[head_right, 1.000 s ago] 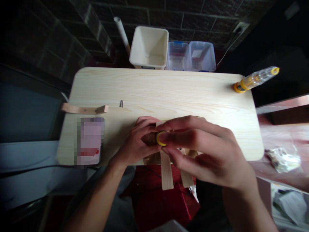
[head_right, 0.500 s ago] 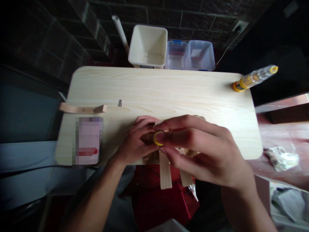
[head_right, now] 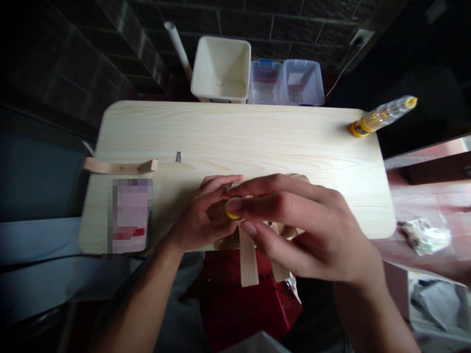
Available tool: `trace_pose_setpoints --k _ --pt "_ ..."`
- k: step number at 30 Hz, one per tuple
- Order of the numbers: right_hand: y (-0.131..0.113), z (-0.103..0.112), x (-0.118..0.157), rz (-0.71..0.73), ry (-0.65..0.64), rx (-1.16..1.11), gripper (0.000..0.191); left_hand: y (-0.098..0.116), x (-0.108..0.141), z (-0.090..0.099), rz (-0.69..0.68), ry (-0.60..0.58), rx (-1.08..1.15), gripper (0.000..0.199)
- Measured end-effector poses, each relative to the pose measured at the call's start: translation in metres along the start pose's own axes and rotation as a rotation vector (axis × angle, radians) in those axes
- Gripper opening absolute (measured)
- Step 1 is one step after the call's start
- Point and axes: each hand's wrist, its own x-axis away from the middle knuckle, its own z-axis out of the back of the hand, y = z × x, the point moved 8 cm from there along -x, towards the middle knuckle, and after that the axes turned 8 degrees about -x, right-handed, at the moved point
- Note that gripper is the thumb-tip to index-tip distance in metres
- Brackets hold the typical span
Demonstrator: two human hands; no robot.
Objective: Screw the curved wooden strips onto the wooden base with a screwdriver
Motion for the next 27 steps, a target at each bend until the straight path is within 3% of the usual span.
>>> trace_pose_setpoints --k 8,15,19,27 --pt "-0.0029 0.0032 0.0009 -0.02 0.031 0.015 0.042 -0.003 0.0032 -0.0009 -0.01 -0.035 0.089 0.027" --pt "-0.0022 0.0063 0.0007 -0.02 -0.018 0.014 0.046 0.0 -0.0009 -0.0015 -0.014 0.012 -0.017 0.033" --pt "-0.0023 0.0079 0.0018 -0.026 0.053 0.012 0.044 0.0008 -0.0009 -0.0025 -0.019 0.017 -0.025 0.031" --pt "-0.0036 0.005 0.0008 0.013 0.042 0.057 0.037 -0.002 0.0016 -0.0003 0.003 -0.017 0.071 0.027"
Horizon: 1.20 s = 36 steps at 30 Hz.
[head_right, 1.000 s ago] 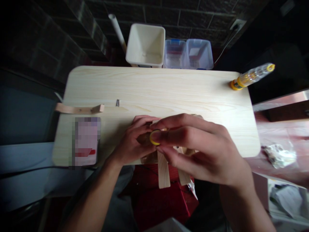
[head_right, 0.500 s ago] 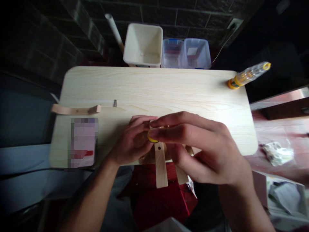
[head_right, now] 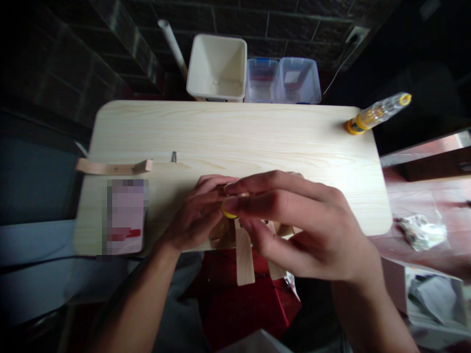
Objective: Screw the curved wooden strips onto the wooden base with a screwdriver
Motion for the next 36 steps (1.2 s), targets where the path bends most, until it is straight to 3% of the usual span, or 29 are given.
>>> trace_pose_setpoints --k 21,29,36 --pt "0.0019 -0.0024 0.002 -0.012 -0.045 0.002 0.045 0.0004 -0.0033 -0.0023 -0.005 0.038 -0.135 0.034" --pt "-0.0003 -0.0025 0.0022 -0.023 0.009 0.013 0.038 0.0008 -0.0026 -0.0016 -0.025 0.08 -0.121 0.024" --pt "-0.0014 -0.0019 0.0026 -0.009 -0.024 0.041 0.04 -0.0006 -0.0027 -0.0024 -0.019 0.121 -0.136 0.019"
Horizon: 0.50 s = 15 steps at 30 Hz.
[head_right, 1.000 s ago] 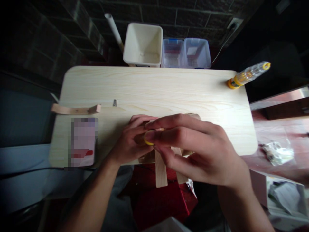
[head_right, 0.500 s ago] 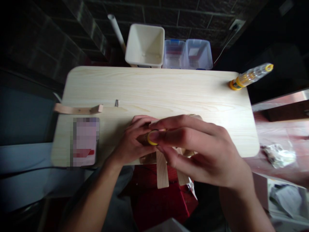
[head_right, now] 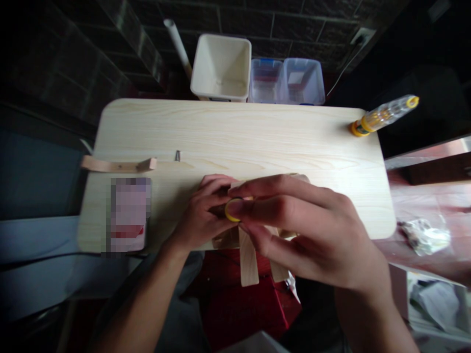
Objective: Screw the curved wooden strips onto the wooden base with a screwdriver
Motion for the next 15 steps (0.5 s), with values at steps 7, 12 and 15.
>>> trace_pose_setpoints --k 7,12,15 --pt "-0.0013 0.0013 0.0005 -0.001 -0.002 0.019 0.044 0.002 -0.0011 0.0005 0.008 -0.008 0.016 0.018" --pt "-0.0018 0.0003 -0.0004 0.006 -0.046 0.027 0.048 0.0 0.0003 -0.0006 0.001 0.017 -0.01 0.011" --pt "-0.0032 -0.0005 -0.0013 0.01 -0.07 0.023 0.046 -0.0014 0.0011 -0.0018 0.005 0.021 -0.02 0.011"
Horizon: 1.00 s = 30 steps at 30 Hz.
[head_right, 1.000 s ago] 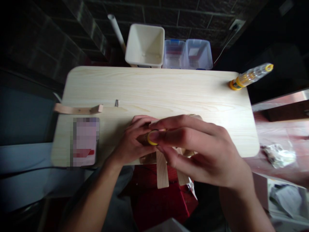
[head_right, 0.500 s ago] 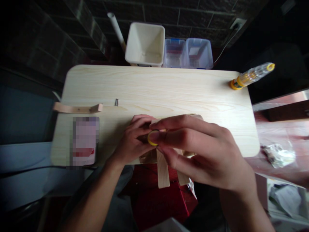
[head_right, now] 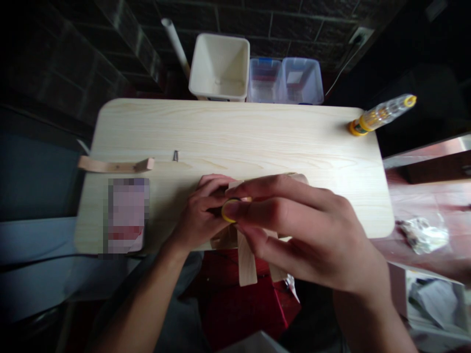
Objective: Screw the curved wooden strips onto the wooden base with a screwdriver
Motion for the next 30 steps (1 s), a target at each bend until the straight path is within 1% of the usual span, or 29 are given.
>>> trace_pose_setpoints --k 5,8,13,17,22,25,28,30 --pt "0.0 0.001 0.0 -0.03 0.028 0.015 0.041 0.0 0.0 0.0 0.001 -0.001 -0.003 0.011" --pt "-0.001 -0.001 0.0 -0.022 0.018 0.032 0.038 0.001 0.0 0.0 0.003 -0.006 -0.014 0.011" --pt "-0.006 -0.002 -0.001 -0.003 0.018 0.047 0.027 -0.001 0.0 0.0 0.031 -0.008 -0.015 0.01" --pt "-0.007 -0.007 -0.003 -0.02 -0.05 0.047 0.025 0.0 0.001 -0.001 0.015 0.002 -0.007 0.011" --pt "-0.004 -0.007 0.0 -0.053 -0.009 0.031 0.022 0.0 0.001 0.0 -0.007 0.01 -0.012 0.013" --pt "-0.006 -0.012 -0.001 -0.03 -0.036 -0.001 0.019 0.0 0.001 0.0 -0.004 0.012 -0.012 0.013" --pt "-0.008 -0.013 -0.003 -0.007 -0.045 -0.039 0.022 -0.001 0.002 0.0 0.011 0.016 -0.002 0.013" --pt "-0.006 -0.013 -0.003 -0.016 -0.062 -0.05 0.023 -0.001 0.002 0.0 0.012 0.015 0.002 0.013"
